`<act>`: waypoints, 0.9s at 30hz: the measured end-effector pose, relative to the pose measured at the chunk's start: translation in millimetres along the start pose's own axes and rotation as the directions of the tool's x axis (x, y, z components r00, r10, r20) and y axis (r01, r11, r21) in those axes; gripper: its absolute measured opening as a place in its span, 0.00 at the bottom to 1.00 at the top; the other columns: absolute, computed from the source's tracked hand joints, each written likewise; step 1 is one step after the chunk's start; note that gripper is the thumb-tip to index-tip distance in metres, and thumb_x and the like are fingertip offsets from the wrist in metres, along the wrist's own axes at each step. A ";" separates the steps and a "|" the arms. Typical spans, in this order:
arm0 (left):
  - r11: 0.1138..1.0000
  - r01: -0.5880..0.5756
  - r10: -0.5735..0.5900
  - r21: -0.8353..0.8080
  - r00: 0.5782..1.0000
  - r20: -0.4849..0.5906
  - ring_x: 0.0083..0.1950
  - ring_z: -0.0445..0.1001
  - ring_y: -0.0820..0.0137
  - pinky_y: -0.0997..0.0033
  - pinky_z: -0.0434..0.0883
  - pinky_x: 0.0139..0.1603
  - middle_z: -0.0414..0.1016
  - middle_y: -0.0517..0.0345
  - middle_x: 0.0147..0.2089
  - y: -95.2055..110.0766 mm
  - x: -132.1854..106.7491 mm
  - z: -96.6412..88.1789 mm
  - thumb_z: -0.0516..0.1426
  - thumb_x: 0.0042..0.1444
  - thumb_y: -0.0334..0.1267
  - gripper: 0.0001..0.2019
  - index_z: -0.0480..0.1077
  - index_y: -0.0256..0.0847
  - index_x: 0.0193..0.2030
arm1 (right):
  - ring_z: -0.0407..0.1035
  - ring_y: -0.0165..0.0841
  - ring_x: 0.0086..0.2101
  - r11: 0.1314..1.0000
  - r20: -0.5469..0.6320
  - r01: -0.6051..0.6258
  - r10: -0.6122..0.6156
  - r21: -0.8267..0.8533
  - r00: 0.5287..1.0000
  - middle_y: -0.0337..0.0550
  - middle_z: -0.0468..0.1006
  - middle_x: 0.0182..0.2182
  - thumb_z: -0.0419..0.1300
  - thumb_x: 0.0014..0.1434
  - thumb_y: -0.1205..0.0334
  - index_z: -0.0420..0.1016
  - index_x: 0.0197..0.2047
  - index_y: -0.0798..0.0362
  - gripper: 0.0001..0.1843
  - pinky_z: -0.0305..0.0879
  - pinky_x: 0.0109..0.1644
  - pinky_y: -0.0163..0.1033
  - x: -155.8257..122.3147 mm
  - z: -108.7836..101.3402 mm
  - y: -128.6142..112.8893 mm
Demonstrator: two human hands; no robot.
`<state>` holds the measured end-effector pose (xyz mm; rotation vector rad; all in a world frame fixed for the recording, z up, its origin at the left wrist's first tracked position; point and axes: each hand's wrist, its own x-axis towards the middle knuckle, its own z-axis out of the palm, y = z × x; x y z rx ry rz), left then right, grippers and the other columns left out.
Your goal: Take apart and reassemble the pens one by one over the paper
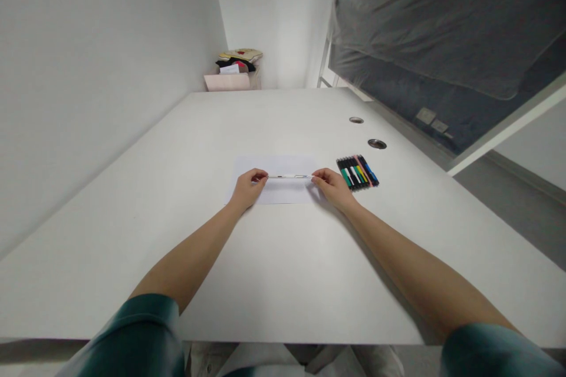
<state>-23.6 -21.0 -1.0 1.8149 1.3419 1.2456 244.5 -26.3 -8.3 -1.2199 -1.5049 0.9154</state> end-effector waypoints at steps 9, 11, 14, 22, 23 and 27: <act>1.000 0.006 -0.006 -0.016 1.000 0.009 0.37 0.75 0.67 0.65 0.73 0.44 0.79 0.54 0.36 0.8 0.9 0.6 0.58 0.51 0.37 0.06 0.74 0.39 0.34 | 0.65 0.32 0.28 0.999 -0.014 0.009 -0.009 -0.045 1.000 0.40 0.74 0.27 0.61 0.49 0.52 0.73 0.32 0.51 0.12 0.62 0.34 0.40 -0.9 0.1 -0.3; 1.000 0.005 -0.005 -0.018 1.000 0.008 0.38 0.75 0.67 0.65 0.73 0.44 0.79 0.54 0.36 0.9 1.0 0.9 0.58 0.51 0.37 0.06 0.74 0.39 0.34 | 0.65 0.32 0.28 0.998 -0.018 0.010 -0.012 -0.063 1.000 0.40 0.75 0.27 0.60 0.50 0.52 0.73 0.32 0.51 0.11 0.62 0.33 0.39 -1.1 -0.1 -1.2; 1.000 0.006 -0.006 -0.018 1.000 0.018 0.38 0.75 0.67 0.66 0.72 0.43 0.79 0.54 0.36 1.0 1.0 0.8 0.58 0.51 0.37 0.06 0.74 0.40 0.34 | 0.65 0.32 0.28 0.997 -0.022 0.016 -0.018 -0.079 1.000 0.41 0.75 0.27 0.60 0.50 0.52 0.72 0.32 0.51 0.11 0.62 0.33 0.39 -0.9 -0.6 -1.9; 1.000 0.009 -0.009 -0.010 0.999 0.031 0.38 0.75 0.66 0.65 0.72 0.43 0.78 0.53 0.36 0.9 1.4 -0.1 0.58 0.51 0.37 0.06 0.74 0.39 0.34 | 0.62 0.31 0.25 0.998 0.008 0.020 -0.019 -0.061 1.000 0.38 0.70 0.24 0.59 0.50 0.51 0.71 0.33 0.51 0.12 0.57 0.30 0.38 -0.8 -0.5 -1.2; 1.000 0.010 -0.010 -0.011 1.000 0.029 0.38 0.75 0.66 0.65 0.72 0.43 0.78 0.54 0.36 0.6 1.3 0.0 0.58 0.51 0.38 0.06 0.74 0.39 0.34 | 0.61 0.31 0.25 0.998 0.011 0.021 -0.020 -0.061 1.000 0.37 0.69 0.24 0.59 0.50 0.51 0.71 0.33 0.50 0.12 0.56 0.29 0.38 -0.9 -0.4 -1.1; 1.000 0.016 -0.015 -0.021 0.999 0.032 0.38 0.74 0.67 0.66 0.72 0.42 0.78 0.54 0.36 -0.2 1.2 0.7 0.58 0.51 0.38 0.07 0.73 0.39 0.34 | 0.58 0.30 0.24 0.996 0.013 0.036 -0.035 -0.076 0.999 0.34 0.65 0.21 0.59 0.51 0.50 0.71 0.33 0.50 0.12 0.53 0.28 0.37 -1.7 -0.6 -1.9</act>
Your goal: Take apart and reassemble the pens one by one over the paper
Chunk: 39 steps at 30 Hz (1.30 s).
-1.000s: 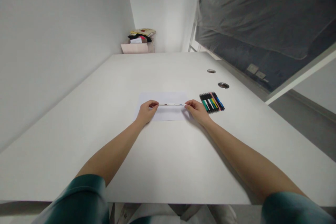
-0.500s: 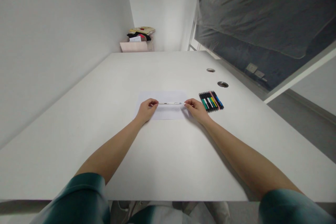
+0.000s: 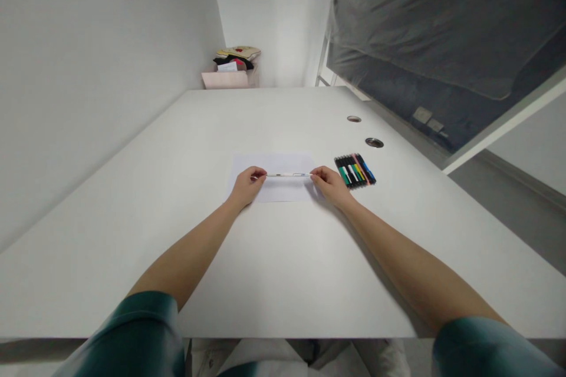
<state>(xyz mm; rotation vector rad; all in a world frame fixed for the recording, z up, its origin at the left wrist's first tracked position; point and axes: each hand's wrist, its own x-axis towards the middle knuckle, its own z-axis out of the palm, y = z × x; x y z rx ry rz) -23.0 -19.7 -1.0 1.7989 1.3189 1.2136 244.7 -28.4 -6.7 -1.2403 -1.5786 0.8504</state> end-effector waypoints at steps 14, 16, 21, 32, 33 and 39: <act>1.000 0.030 -0.030 -0.004 0.999 0.018 0.38 0.75 0.66 0.66 0.71 0.41 0.78 0.53 0.37 2.3 0.1 -0.9 0.58 0.52 0.37 0.06 0.73 0.39 0.35 | 0.53 0.28 0.21 0.999 0.043 -0.013 0.014 -0.030 0.999 0.31 0.59 0.18 0.58 0.52 0.48 0.69 0.35 0.49 0.14 0.48 0.26 0.37 -2.1 -0.9 -3.2; 0.999 0.034 -0.034 -0.002 0.999 0.017 0.38 0.75 0.66 0.66 0.71 0.41 0.78 0.53 0.37 2.2 0.2 -0.8 0.58 0.52 0.37 0.06 0.73 0.39 0.35 | 0.53 0.28 0.21 1.000 0.045 -0.006 0.008 -0.030 0.999 0.31 0.59 0.18 0.58 0.52 0.48 0.68 0.35 0.49 0.14 0.48 0.26 0.37 -1.7 -0.6 -2.3; 1.000 0.018 -0.018 0.011 1.000 0.017 0.38 0.74 0.67 0.66 0.71 0.42 0.78 0.53 0.36 1.7 0.5 -0.9 0.57 0.52 0.36 0.05 0.73 0.39 0.34 | 0.54 0.28 0.20 0.999 0.052 -0.002 0.003 -0.033 0.999 0.30 0.60 0.18 0.57 0.53 0.50 0.68 0.35 0.50 0.13 0.48 0.26 0.37 -0.4 -0.2 2.0; 0.996 0.035 -0.040 0.081 0.998 0.057 0.40 0.74 0.68 0.66 0.71 0.44 0.78 0.53 0.38 5.8 -0.8 -1.3 0.56 0.54 0.37 0.07 0.72 0.38 0.37 | 0.54 0.28 0.21 0.998 0.049 -0.028 0.031 -0.064 0.998 0.31 0.61 0.19 0.55 0.54 0.51 0.67 0.36 0.51 0.12 0.47 0.26 0.36 -0.9 -0.5 1.5; 0.996 0.035 -0.040 0.081 0.998 0.058 0.40 0.74 0.68 0.66 0.71 0.44 0.78 0.53 0.38 5.8 -0.8 -1.4 0.56 0.54 0.37 0.07 0.72 0.38 0.37 | 0.54 0.28 0.21 0.997 0.049 -0.028 0.031 -0.068 0.998 0.31 0.61 0.19 0.55 0.54 0.50 0.67 0.36 0.51 0.13 0.47 0.26 0.36 -0.8 -0.6 2.1; 0.996 0.036 -0.040 0.076 0.998 0.056 0.40 0.74 0.67 0.65 0.71 0.45 0.78 0.52 0.39 4.2 -1.1 -1.6 0.56 0.54 0.38 0.08 0.73 0.37 0.37 | 0.53 0.28 0.21 0.996 0.057 -0.023 0.027 -0.084 0.998 0.30 0.59 0.19 0.55 0.54 0.50 0.67 0.36 0.51 0.13 0.47 0.26 0.37 -0.7 -1.1 4.1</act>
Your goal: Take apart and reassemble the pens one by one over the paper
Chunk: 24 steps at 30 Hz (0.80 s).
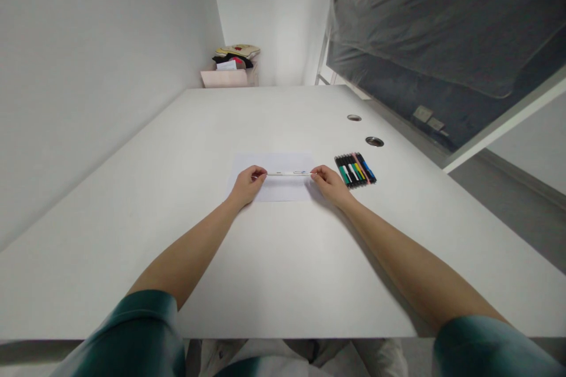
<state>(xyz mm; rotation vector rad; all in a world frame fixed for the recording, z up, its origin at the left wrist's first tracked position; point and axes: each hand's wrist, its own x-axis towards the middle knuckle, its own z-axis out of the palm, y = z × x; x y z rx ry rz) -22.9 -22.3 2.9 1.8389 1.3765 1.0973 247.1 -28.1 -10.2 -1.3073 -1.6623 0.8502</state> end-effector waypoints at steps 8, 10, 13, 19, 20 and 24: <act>1.000 0.005 -0.005 0.012 1.000 0.002 0.38 0.73 0.68 0.65 0.71 0.43 0.78 0.52 0.38 -0.9 0.3 -0.6 0.55 0.55 0.38 0.09 0.73 0.36 0.38 | 0.52 0.29 0.21 1.000 -0.008 -0.012 0.012 -0.015 1.000 0.31 0.59 0.19 0.54 0.54 0.48 0.68 0.35 0.50 0.14 0.46 0.27 0.37 -1.1 0.5 -5.1; 1.000 0.003 -0.003 0.019 1.000 -0.002 0.36 0.73 0.68 0.66 0.71 0.42 0.78 0.52 0.38 -1.3 0.4 -0.7 0.55 0.55 0.39 0.09 0.73 0.36 0.38 | 0.53 0.29 0.22 1.000 -0.009 -0.009 0.009 -0.024 1.000 0.32 0.59 0.19 0.54 0.54 0.48 0.68 0.35 0.50 0.14 0.47 0.27 0.37 -1.2 0.2 -5.8; 1.000 0.004 -0.004 0.022 1.000 0.001 0.36 0.72 0.69 0.67 0.71 0.42 0.78 0.53 0.37 -1.2 0.3 -0.8 0.55 0.55 0.40 0.09 0.73 0.37 0.38 | 0.53 0.29 0.22 1.000 -0.005 -0.010 0.010 -0.029 1.000 0.32 0.60 0.19 0.54 0.53 0.48 0.68 0.35 0.51 0.14 0.47 0.27 0.37 -1.2 -0.4 -6.6; 1.000 0.006 -0.006 0.019 1.000 0.008 0.36 0.72 0.69 0.67 0.70 0.41 0.77 0.54 0.36 -1.0 0.2 0.1 0.54 0.55 0.40 0.10 0.73 0.37 0.37 | 0.53 0.29 0.22 0.999 -0.009 -0.019 0.019 -0.025 1.000 0.32 0.61 0.19 0.54 0.54 0.49 0.68 0.34 0.51 0.14 0.47 0.27 0.37 -1.2 -0.7 -7.4; 1.000 0.004 -0.004 0.017 1.000 0.007 0.36 0.72 0.68 0.67 0.70 0.41 0.77 0.54 0.36 -1.2 0.2 0.3 0.54 0.55 0.40 0.10 0.73 0.37 0.37 | 0.53 0.29 0.22 0.999 -0.007 -0.020 0.020 -0.026 1.000 0.32 0.61 0.19 0.54 0.54 0.49 0.68 0.34 0.51 0.14 0.47 0.27 0.37 -1.2 -0.8 -7.6; 1.000 -0.004 0.004 0.005 1.000 0.003 0.37 0.72 0.68 0.67 0.69 0.42 0.77 0.54 0.36 -1.7 0.6 0.6 0.54 0.55 0.41 0.10 0.72 0.38 0.37 | 0.54 0.29 0.22 0.999 -0.013 -0.018 0.018 -0.045 1.000 0.32 0.61 0.19 0.53 0.55 0.49 0.68 0.34 0.51 0.14 0.47 0.27 0.37 -1.9 -1.1 -10.1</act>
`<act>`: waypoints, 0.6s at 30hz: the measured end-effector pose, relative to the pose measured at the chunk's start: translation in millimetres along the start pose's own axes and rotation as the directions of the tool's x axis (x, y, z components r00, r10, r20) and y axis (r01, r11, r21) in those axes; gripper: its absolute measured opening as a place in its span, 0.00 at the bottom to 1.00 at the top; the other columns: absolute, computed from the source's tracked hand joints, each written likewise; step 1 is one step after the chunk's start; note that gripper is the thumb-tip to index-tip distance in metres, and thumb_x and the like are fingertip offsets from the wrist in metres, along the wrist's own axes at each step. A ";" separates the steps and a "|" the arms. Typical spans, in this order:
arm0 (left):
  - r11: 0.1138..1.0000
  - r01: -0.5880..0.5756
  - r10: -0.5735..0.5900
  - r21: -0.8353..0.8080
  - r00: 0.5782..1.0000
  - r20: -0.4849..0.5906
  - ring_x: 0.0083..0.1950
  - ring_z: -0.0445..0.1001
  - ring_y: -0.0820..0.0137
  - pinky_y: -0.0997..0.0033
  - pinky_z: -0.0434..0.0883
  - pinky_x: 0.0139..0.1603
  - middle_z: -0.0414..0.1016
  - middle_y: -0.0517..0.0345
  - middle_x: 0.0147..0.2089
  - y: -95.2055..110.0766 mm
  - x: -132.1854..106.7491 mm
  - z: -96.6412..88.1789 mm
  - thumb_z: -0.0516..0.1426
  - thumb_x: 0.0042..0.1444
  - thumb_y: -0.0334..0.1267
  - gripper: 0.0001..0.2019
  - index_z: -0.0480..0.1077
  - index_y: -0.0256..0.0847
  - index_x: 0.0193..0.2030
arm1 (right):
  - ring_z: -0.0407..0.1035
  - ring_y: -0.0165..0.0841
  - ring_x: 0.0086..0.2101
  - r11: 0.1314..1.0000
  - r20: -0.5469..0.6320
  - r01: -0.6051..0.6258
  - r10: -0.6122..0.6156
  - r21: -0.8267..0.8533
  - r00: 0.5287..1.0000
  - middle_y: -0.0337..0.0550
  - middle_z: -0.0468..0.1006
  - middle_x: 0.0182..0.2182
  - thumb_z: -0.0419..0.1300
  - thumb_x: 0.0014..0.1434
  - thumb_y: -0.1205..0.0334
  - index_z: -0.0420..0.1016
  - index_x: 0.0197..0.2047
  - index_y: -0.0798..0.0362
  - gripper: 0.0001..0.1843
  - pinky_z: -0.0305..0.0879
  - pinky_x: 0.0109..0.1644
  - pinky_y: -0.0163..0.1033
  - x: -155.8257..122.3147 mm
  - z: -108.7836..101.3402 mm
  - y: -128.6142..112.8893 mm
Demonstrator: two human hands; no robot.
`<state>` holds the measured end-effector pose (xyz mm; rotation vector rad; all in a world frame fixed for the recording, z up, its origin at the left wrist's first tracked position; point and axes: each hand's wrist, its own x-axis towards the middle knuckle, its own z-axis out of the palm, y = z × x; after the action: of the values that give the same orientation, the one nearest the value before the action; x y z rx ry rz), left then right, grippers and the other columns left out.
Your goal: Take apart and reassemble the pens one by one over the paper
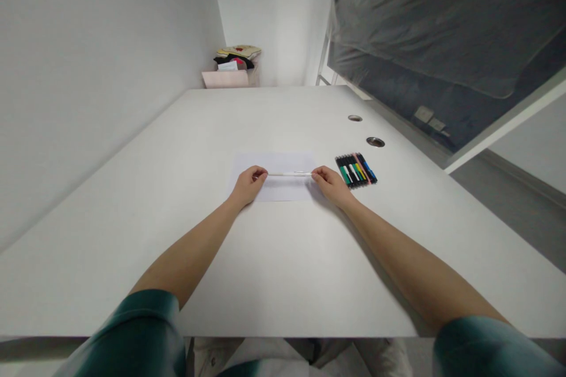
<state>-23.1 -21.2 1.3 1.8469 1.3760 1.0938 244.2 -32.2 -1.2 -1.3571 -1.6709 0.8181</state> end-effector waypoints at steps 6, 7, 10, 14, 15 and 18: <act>1.000 -0.007 0.007 0.016 1.000 0.007 0.37 0.72 0.68 0.67 0.69 0.42 0.76 0.54 0.35 -0.2 0.3 -1.0 0.54 0.55 0.42 0.11 0.72 0.38 0.36 | 0.53 0.29 0.22 1.000 0.004 0.001 -0.001 -0.007 1.000 0.32 0.60 0.19 0.53 0.55 0.48 0.68 0.33 0.51 0.15 0.47 0.28 0.37 -0.4 0.2 -0.7; 1.000 -0.009 0.009 0.017 1.000 0.007 0.37 0.72 0.67 0.67 0.69 0.42 0.76 0.54 0.36 -0.4 0.3 -1.0 0.54 0.55 0.42 0.11 0.72 0.38 0.36 | 0.53 0.29 0.22 1.000 0.005 0.003 -0.003 -0.008 1.000 0.32 0.60 0.19 0.53 0.55 0.48 0.68 0.33 0.51 0.15 0.47 0.28 0.37 -0.2 0.2 0.0; 1.000 -0.009 0.008 0.016 1.000 0.010 0.37 0.72 0.67 0.67 0.69 0.43 0.77 0.54 0.36 -0.6 0.2 -0.9 0.54 0.55 0.42 0.11 0.72 0.38 0.37 | 0.53 0.30 0.23 1.000 0.003 0.012 -0.012 -0.013 1.000 0.32 0.61 0.20 0.53 0.55 0.48 0.68 0.33 0.51 0.14 0.48 0.28 0.37 0.5 0.3 2.5; 1.000 -0.003 0.003 0.027 1.000 0.012 0.37 0.72 0.67 0.66 0.69 0.42 0.77 0.54 0.36 0.9 -0.3 -1.3 0.54 0.56 0.43 0.11 0.72 0.38 0.37 | 0.53 0.30 0.23 1.000 0.006 0.004 -0.004 -0.008 1.000 0.32 0.61 0.19 0.53 0.55 0.48 0.68 0.33 0.51 0.15 0.48 0.28 0.37 1.3 0.5 4.8; 0.999 -0.002 0.001 0.032 1.000 0.015 0.37 0.72 0.67 0.66 0.69 0.42 0.77 0.54 0.36 1.4 -0.4 -1.6 0.53 0.56 0.43 0.11 0.72 0.38 0.37 | 0.53 0.30 0.23 1.000 0.006 0.003 -0.003 -0.007 1.000 0.32 0.60 0.19 0.53 0.55 0.47 0.67 0.33 0.51 0.15 0.48 0.28 0.37 1.4 0.5 5.0; 0.999 0.004 -0.005 0.044 1.000 0.014 0.37 0.71 0.68 0.66 0.69 0.42 0.77 0.54 0.36 1.9 -0.5 -2.0 0.54 0.56 0.42 0.11 0.72 0.38 0.37 | 0.53 0.30 0.23 1.000 0.004 0.010 -0.010 -0.005 1.000 0.32 0.60 0.20 0.53 0.55 0.47 0.67 0.33 0.50 0.15 0.48 0.28 0.37 1.4 0.4 4.4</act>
<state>-24.0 -22.2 3.7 1.8786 1.4058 1.0536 245.7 -29.9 -4.9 -1.3504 -1.6824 0.8120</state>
